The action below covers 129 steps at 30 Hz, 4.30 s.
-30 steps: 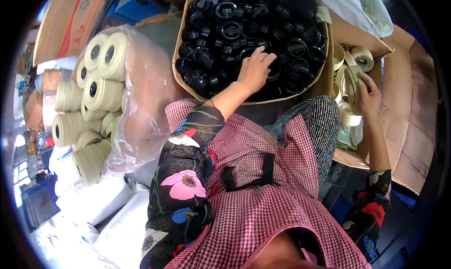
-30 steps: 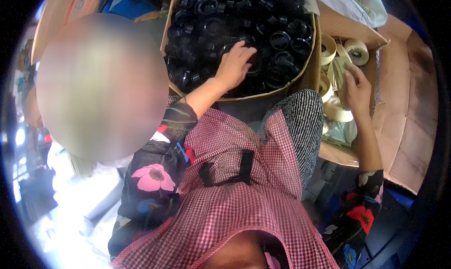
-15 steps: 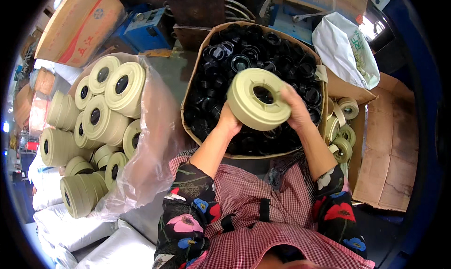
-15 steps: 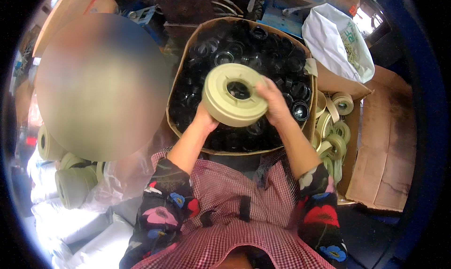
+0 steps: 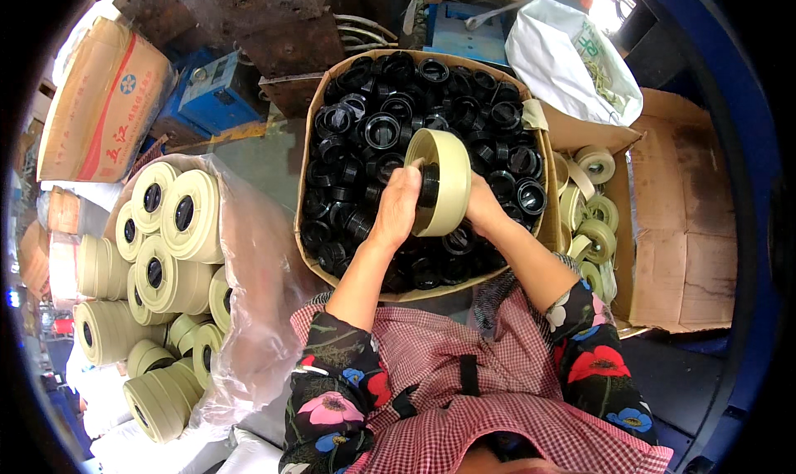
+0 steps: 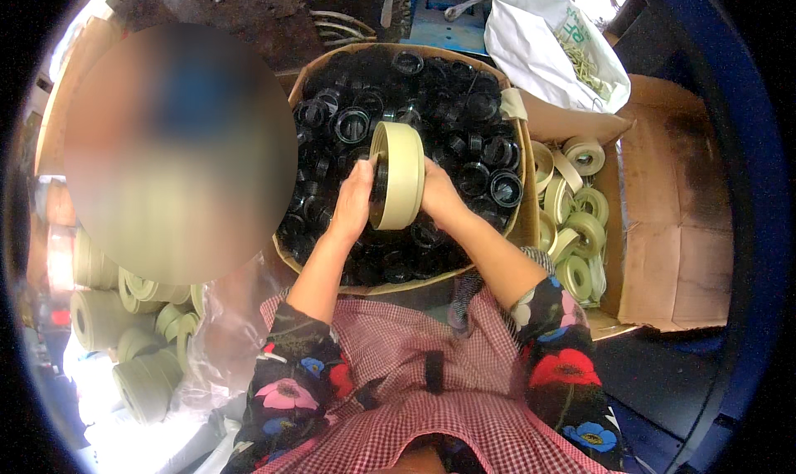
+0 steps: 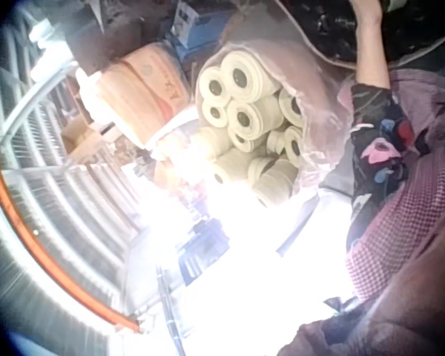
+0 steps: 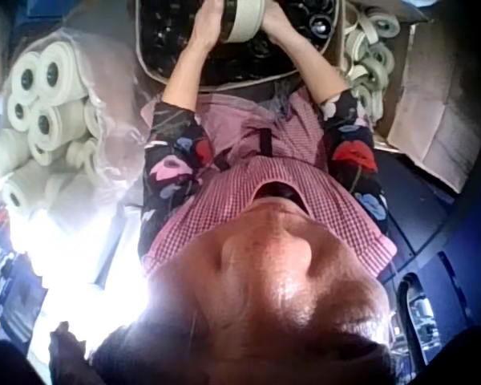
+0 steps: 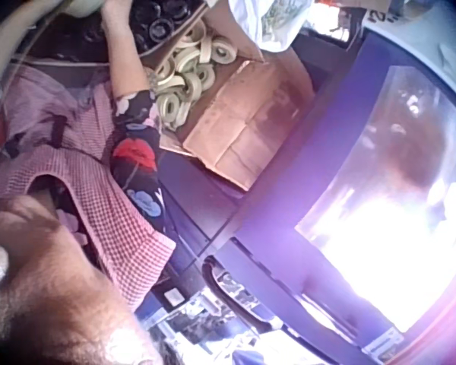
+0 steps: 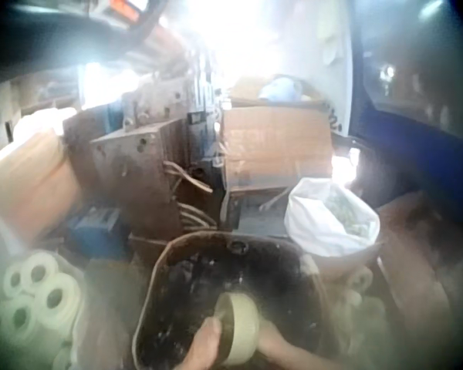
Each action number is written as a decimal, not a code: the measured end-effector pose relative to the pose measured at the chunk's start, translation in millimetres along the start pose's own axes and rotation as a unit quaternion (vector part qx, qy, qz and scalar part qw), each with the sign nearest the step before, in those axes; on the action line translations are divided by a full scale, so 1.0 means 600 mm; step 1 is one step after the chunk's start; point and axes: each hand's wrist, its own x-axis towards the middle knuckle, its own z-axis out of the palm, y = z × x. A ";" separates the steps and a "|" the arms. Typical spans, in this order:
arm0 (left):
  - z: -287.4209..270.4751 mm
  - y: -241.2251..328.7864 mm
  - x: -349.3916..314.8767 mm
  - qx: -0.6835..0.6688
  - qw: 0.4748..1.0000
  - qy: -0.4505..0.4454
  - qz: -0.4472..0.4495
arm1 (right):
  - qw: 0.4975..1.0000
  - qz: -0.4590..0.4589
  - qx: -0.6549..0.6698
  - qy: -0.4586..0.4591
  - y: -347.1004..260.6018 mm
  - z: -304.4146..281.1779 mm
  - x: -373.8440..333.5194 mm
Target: The person assembles oil filters by picking up black internal components and inserting them into large beige cylindrical filter housings, then stacks the completed filters into a plastic-lined bag.
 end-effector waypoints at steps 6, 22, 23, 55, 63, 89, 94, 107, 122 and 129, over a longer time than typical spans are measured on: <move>-0.018 0.017 -0.010 0.007 0.998 -0.068 -0.012 | 0.996 -0.077 0.027 -0.040 0.020 -0.021 0.019; -0.050 0.006 -0.012 -0.203 0.954 -0.113 -0.191 | 0.966 0.142 -0.152 -0.151 -0.027 -0.046 0.039; -0.055 0.010 -0.015 -0.232 0.948 -0.104 -0.190 | 0.963 0.127 -0.210 -0.115 -0.028 -0.033 0.030; -0.193 -0.059 -0.062 0.509 0.850 -0.028 -0.130 | 0.996 -0.075 -0.043 0.011 -0.025 -0.127 0.017; -0.024 -0.002 -0.063 0.438 0.894 -0.063 -0.071 | 0.901 -0.194 -0.239 0.307 0.039 -0.351 0.057; 0.023 -0.015 -0.051 0.288 0.946 -0.101 -0.108 | 0.848 -0.235 -0.243 0.408 0.036 -0.444 -0.095; 0.013 -0.003 -0.060 -0.029 0.997 -0.077 -0.010 | 0.929 -0.176 0.250 0.209 -0.114 -0.238 -0.107; -0.032 -0.016 -0.062 -0.128 0.989 -0.072 -0.020 | 0.983 -0.114 -0.121 -0.077 0.024 -0.002 -0.040; -0.036 0.041 -0.046 -0.326 0.912 -0.136 -0.209 | 0.924 -0.280 -0.204 -0.163 0.008 -0.034 -0.031; -0.020 0.013 -0.042 -0.220 0.952 -0.103 -0.186 | 0.984 0.057 -0.096 -0.142 0.008 -0.051 0.007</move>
